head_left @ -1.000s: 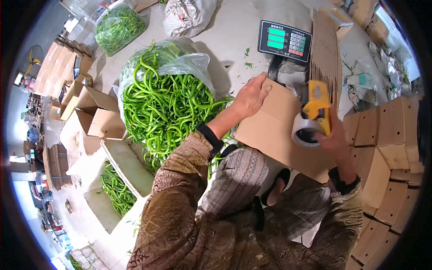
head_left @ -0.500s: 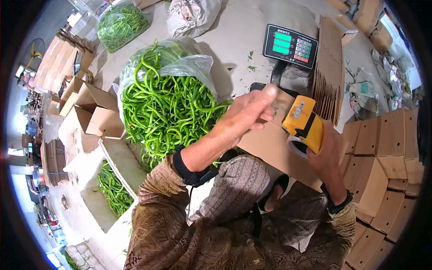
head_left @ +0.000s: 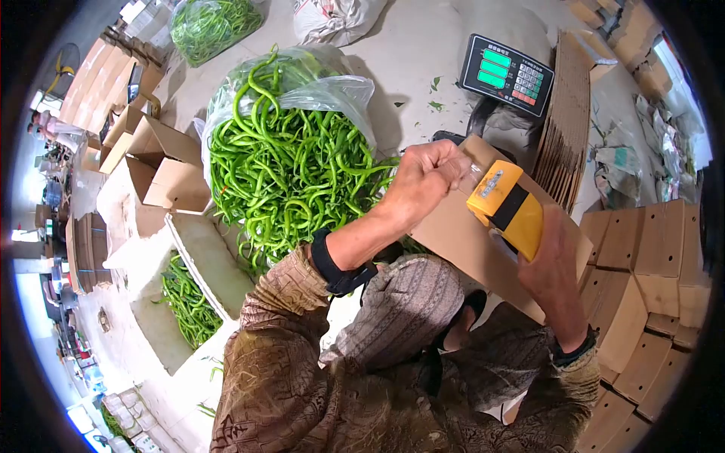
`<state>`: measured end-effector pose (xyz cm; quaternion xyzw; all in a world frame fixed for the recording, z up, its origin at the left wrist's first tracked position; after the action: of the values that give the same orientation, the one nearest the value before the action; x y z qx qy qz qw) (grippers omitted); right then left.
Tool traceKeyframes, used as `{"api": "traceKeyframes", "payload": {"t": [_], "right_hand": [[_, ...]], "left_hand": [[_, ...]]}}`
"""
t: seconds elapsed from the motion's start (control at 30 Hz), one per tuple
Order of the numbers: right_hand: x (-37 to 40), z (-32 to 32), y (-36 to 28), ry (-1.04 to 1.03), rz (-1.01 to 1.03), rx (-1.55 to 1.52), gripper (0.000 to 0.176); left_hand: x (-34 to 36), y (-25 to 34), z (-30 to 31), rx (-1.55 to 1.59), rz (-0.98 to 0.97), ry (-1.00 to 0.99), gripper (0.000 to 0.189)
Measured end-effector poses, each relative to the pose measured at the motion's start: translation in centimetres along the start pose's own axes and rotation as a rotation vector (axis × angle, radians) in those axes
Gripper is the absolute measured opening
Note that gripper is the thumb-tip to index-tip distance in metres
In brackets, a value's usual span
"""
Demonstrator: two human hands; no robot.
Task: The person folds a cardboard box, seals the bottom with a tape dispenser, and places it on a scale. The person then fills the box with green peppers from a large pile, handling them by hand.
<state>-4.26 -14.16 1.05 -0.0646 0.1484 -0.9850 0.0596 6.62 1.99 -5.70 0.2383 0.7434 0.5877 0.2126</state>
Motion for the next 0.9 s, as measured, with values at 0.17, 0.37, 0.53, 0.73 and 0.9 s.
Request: {"api": "traceKeyframes", "payload": {"t": [0.17, 0.37, 0.53, 0.73, 0.9], "right_hand": [[-0.5, 1.3, 0.2, -0.118, -0.039, 0.037, 0.044], [-0.7, 2.0, -1.0, -0.134, -0.026, 0.151, 0.038], [-1.9, 0.8, -0.8, -0.264, -0.067, 0.114, 0.047], [-3.2, -0.3, -1.2, -0.291, -0.060, 0.243, 0.043], [-3.9, -0.7, -1.2, -0.301, -0.020, 0.208, 0.045]], "left_hand": [[1.8, -0.5, 9.6, 0.032, 0.099, 0.319, 0.016], [1.1, -2.9, 13.8, -0.152, 0.023, 0.199, 0.022], [1.3, -6.0, 14.5, -0.190, 0.119, 0.227, 0.022], [0.5, -9.5, 14.2, -0.298, -0.010, 0.245, 0.023], [-0.6, -14.2, 9.8, -0.642, -0.047, 0.208, 0.027]]}}
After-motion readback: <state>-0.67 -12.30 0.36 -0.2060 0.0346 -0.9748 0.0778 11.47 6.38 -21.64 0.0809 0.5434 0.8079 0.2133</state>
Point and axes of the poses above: each hand's wrist, its own x-axis away from the middle knuckle, its own z-axis out of the back of the hand, y = z × x, the point moved 10 cm from there along -x, towards the middle knuckle, and after that the axes turned 14 degrees about -y, right-handed, at the moved point
